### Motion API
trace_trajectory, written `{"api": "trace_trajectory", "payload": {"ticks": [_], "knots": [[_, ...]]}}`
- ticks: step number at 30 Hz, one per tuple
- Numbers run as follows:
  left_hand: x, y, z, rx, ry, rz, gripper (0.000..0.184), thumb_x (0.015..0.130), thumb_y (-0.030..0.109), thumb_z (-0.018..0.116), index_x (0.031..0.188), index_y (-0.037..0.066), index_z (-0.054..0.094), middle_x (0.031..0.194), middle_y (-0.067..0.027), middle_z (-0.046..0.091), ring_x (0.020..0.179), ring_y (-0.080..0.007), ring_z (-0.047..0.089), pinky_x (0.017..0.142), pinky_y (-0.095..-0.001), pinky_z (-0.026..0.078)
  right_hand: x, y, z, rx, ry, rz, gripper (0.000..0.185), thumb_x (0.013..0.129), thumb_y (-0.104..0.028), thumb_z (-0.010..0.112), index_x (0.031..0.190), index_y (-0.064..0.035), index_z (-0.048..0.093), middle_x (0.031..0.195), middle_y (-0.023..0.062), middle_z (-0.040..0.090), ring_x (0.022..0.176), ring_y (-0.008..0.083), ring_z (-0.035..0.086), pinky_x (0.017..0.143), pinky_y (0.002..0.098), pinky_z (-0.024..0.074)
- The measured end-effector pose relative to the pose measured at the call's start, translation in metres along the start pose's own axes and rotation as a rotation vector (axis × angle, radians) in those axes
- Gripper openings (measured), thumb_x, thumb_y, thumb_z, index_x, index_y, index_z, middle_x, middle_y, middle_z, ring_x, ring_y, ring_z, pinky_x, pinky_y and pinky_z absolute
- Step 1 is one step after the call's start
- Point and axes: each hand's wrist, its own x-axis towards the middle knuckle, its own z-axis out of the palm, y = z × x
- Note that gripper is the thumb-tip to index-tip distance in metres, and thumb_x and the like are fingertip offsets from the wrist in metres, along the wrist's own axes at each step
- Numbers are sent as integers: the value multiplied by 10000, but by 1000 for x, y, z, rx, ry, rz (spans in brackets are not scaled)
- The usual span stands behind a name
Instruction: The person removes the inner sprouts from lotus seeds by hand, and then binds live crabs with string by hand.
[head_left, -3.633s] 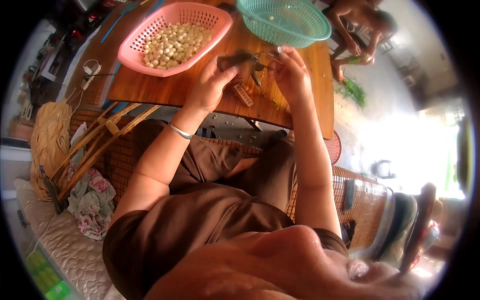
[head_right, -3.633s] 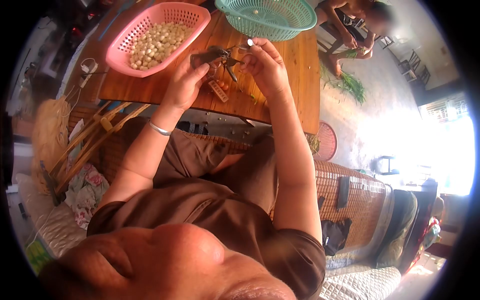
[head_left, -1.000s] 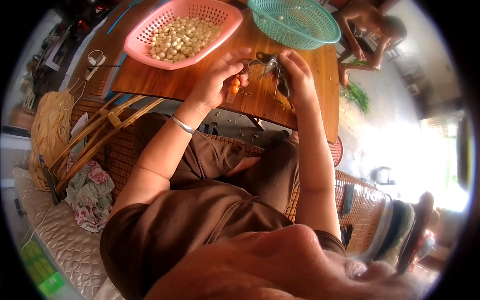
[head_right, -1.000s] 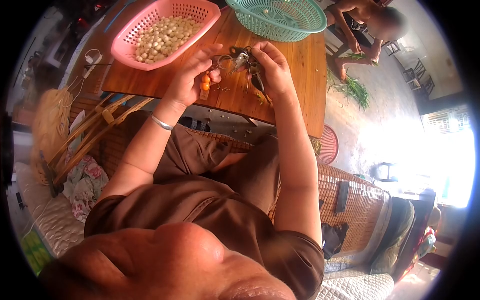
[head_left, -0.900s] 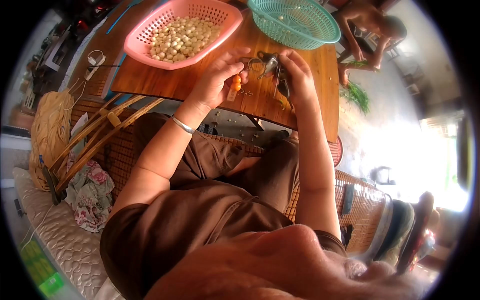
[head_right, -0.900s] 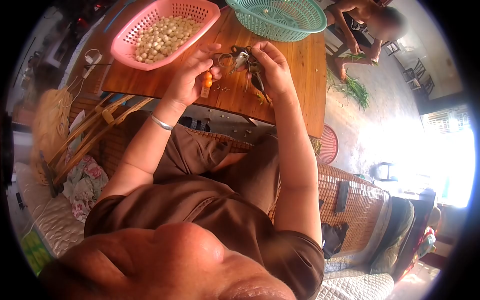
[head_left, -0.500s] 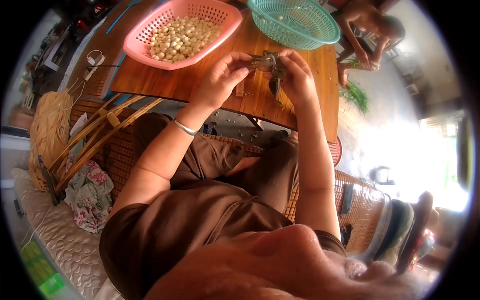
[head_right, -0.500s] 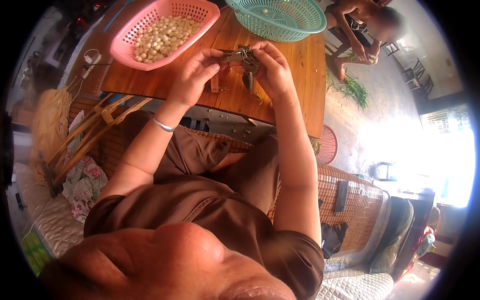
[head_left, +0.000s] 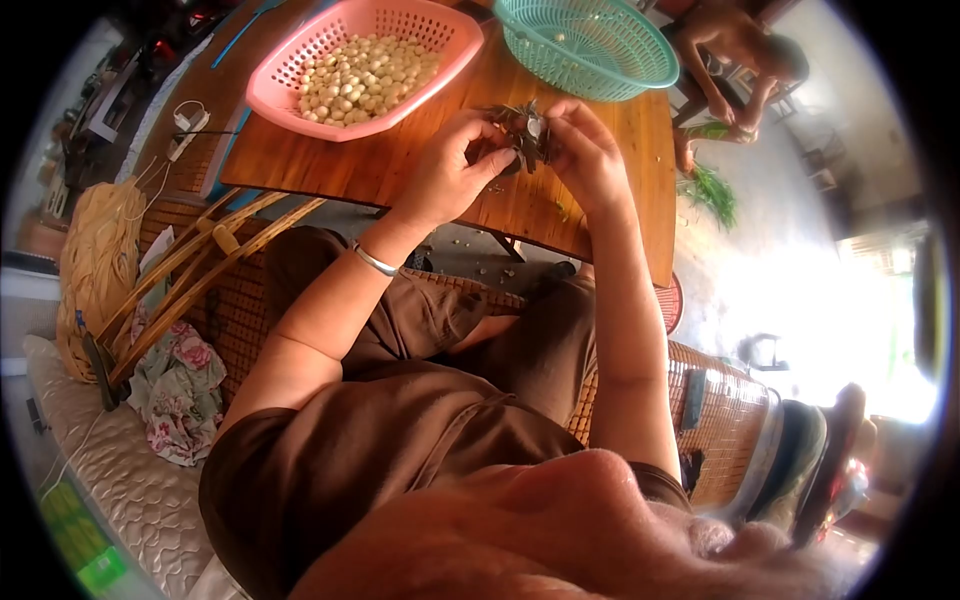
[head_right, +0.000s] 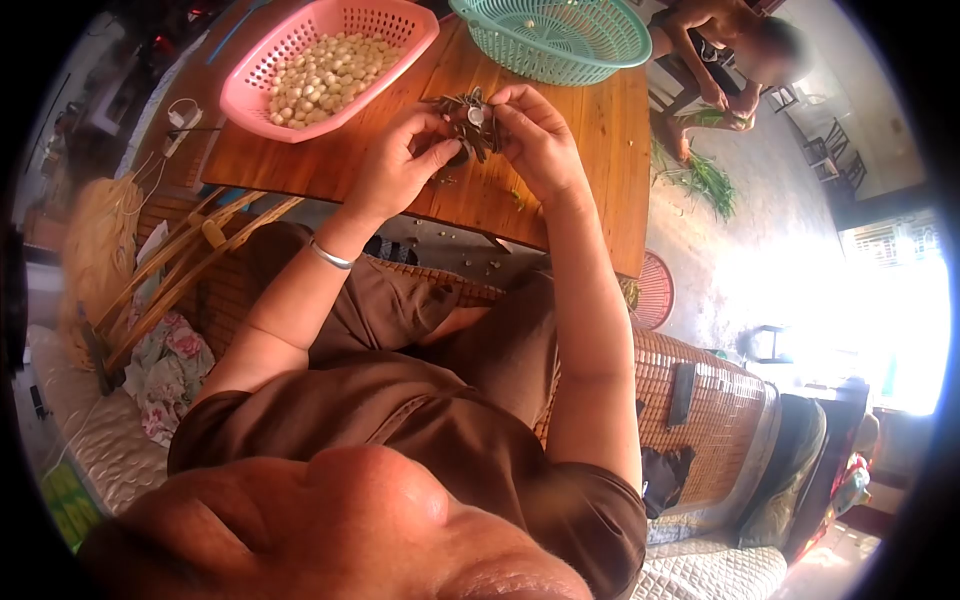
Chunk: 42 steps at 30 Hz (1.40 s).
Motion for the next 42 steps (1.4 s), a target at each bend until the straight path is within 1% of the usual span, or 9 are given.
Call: {"api": "trace_trajectory", "payload": {"ticks": [8, 10, 14, 18, 23, 28, 37, 41, 42], "knots": [[-3, -11, 1, -206, 46, -72, 86, 968, 86, 590, 986, 3, 576, 1022, 5, 584, 916, -60, 558, 808, -213, 467, 0, 1, 3, -1, -32, -30, 101, 978, -68, 518, 1060, -68, 577, 928, 9, 657, 721, 45, 528, 661, 205, 423], [-3, -7, -2, -227, 98, -138, 83, 955, 92, 599, 942, 10, 592, 855, 14, 585, 767, -61, 523, 675, -223, 441, 1, 2, 2, -6, -45, -34, 103, 978, -66, 515, 1061, -65, 576, 932, 13, 658, 731, 51, 536, 683, 212, 438], [-7, -3, 1, -287, 192, -166, 101, 964, 120, 600, 948, 20, 609, 801, 51, 539, 741, -36, 479, 664, -204, 418, -2, -1, 9, 2, -37, -29, 100, 987, -72, 507, 1061, -54, 572, 932, 39, 655, 841, 96, 611, 759, 296, 546], [-3, -5, -1, -45, 294, 29, 124, 945, 139, 634, 938, 17, 619, 850, -7, 594, 730, -87, 521, 657, -235, 437, -2, 0, 7, -1, -31, -36, 97, 992, -83, 506, 1056, -49, 570, 929, 58, 658, 915, 143, 647, 745, 362, 604], [-4, -7, -5, 225, 345, 233, 129, 932, 140, 649, 934, 14, 619, 964, -83, 653, 774, -154, 586, 680, -275, 472, -4, -4, 10, -81, 36, -1, 97, 995, -99, 509, 1057, -50, 566, 917, 70, 667, 855, 153, 663, 696, 307, 587], [-7, 3, 4, -262, 314, 54, 150, 955, 146, 625, 945, -4, 616, 998, -83, 691, 794, -98, 604, 704, -241, 489, -7, -9, 15, -152, 35, 30, 104, 998, -129, 521, 1060, -53, 556, 882, 72, 668, 816, 168, 676, 643, 256, 543], [-10, 3, -1, -91, 318, -3, 122, 972, 121, 600, 955, -1, 601, 833, 5, 637, 736, -38, 561, 666, -201, 471, -7, -2, 21, -466, -130, -37, 236, 921, -86, 645, 1122, -31, 536, 997, 56, 635, 868, 119, 611, 720, 253, 502], [-9, 6, 0, -192, 341, -24, 117, 968, 117, 606, 956, 1, 595, 851, 2, 639, 737, -33, 554, 670, -191, 464, -8, -5, 22, -476, -70, -2, 224, 917, -52, 623, 1126, -29, 545, 1000, 40, 635, 877, 107, 596, 735, 251, 492], [-9, 6, -1, -224, 316, -47, 109, 971, 110, 598, 961, 2, 591, 958, -29, 647, 826, -56, 571, 741, -209, 470, -8, -5, 21, -475, -57, -7, 217, 918, -46, 615, 1125, -29, 552, 1004, 33, 634, 880, 103, 590, 751, 246, 487]]}}
